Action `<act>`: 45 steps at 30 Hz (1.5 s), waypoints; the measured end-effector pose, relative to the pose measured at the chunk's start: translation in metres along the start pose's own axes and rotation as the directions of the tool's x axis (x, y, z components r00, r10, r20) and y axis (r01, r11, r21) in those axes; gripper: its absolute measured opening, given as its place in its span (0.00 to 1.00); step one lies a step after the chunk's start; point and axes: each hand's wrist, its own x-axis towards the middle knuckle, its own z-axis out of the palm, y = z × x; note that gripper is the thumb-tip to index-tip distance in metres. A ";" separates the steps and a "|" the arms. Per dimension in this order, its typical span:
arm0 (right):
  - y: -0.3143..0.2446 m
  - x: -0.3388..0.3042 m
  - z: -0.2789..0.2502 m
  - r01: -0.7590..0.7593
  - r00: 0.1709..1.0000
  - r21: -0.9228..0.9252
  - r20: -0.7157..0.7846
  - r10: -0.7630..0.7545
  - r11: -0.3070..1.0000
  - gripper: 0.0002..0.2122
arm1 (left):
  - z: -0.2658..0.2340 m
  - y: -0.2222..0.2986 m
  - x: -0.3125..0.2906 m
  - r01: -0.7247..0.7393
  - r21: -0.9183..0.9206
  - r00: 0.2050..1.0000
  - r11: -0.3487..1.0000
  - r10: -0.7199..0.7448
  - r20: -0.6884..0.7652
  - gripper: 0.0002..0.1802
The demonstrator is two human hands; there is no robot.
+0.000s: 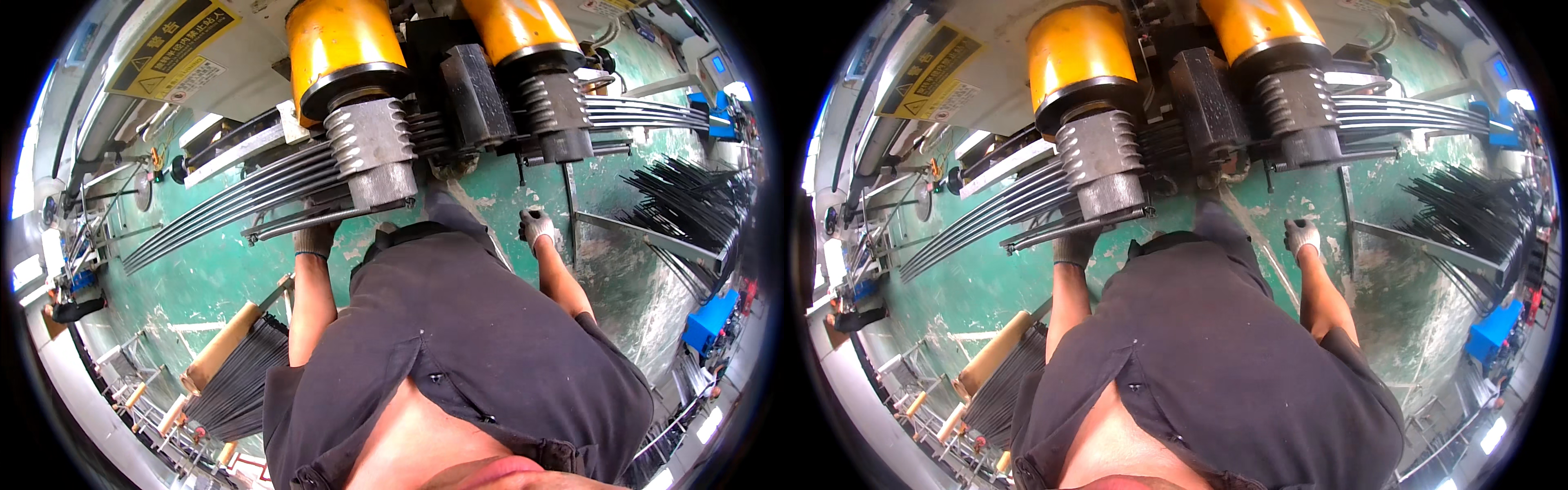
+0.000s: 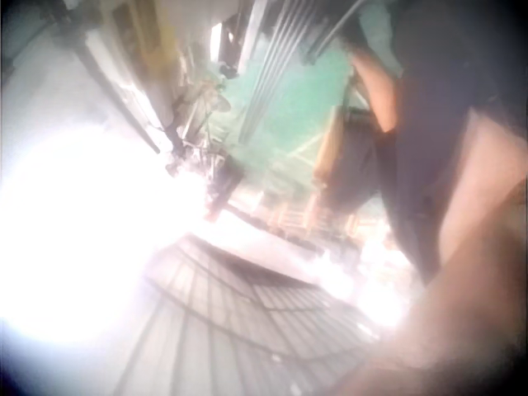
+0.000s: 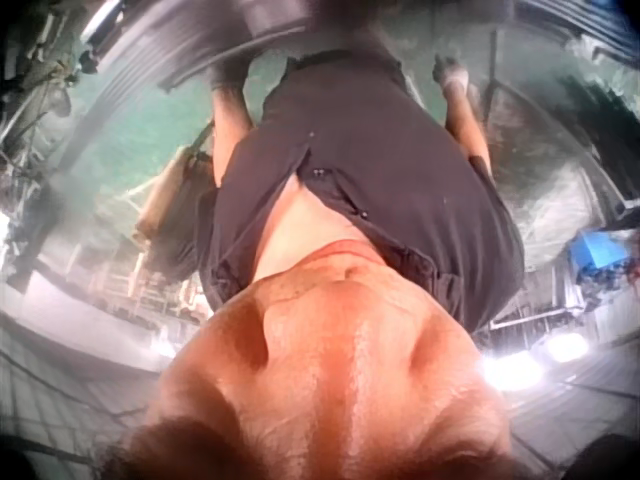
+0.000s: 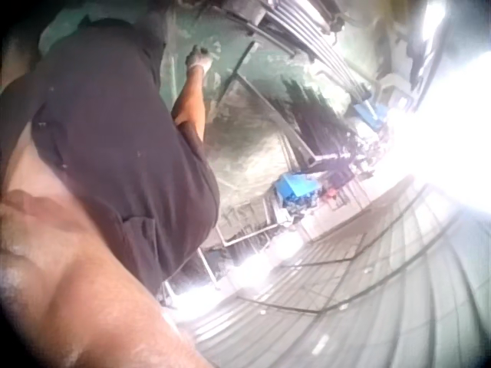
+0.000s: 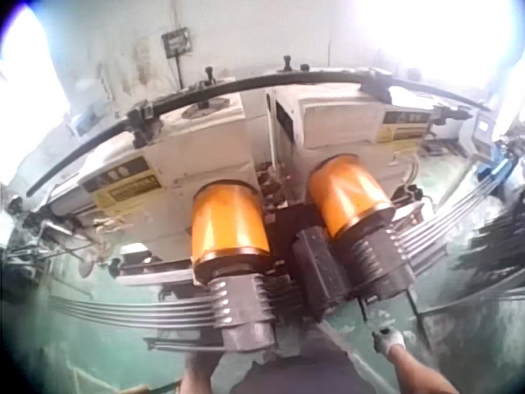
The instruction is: The person takes a bundle of black metal strips, inserts them into a bending machine, operates the machine to bend the strips, and then places the bent strips onto a rack.
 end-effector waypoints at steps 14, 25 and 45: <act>0.134 -0.087 0.011 -0.014 0.993 -0.256 -0.116 -0.016 0.967 0.16 | 0.127 -0.047 -0.105 0.031 -0.129 0.681 -0.991 -0.074 0.729 0.27; 0.024 -0.107 0.064 0.292 0.956 -0.128 0.082 -0.283 0.948 0.13 | 0.082 -0.089 -0.116 -0.143 0.332 0.968 -0.932 -0.062 0.245 0.21; -0.170 -0.222 0.149 0.715 0.517 0.492 0.107 -0.849 0.497 0.19 | -0.255 -0.082 -0.066 -0.532 -0.799 0.750 -0.281 -0.594 -0.291 0.25</act>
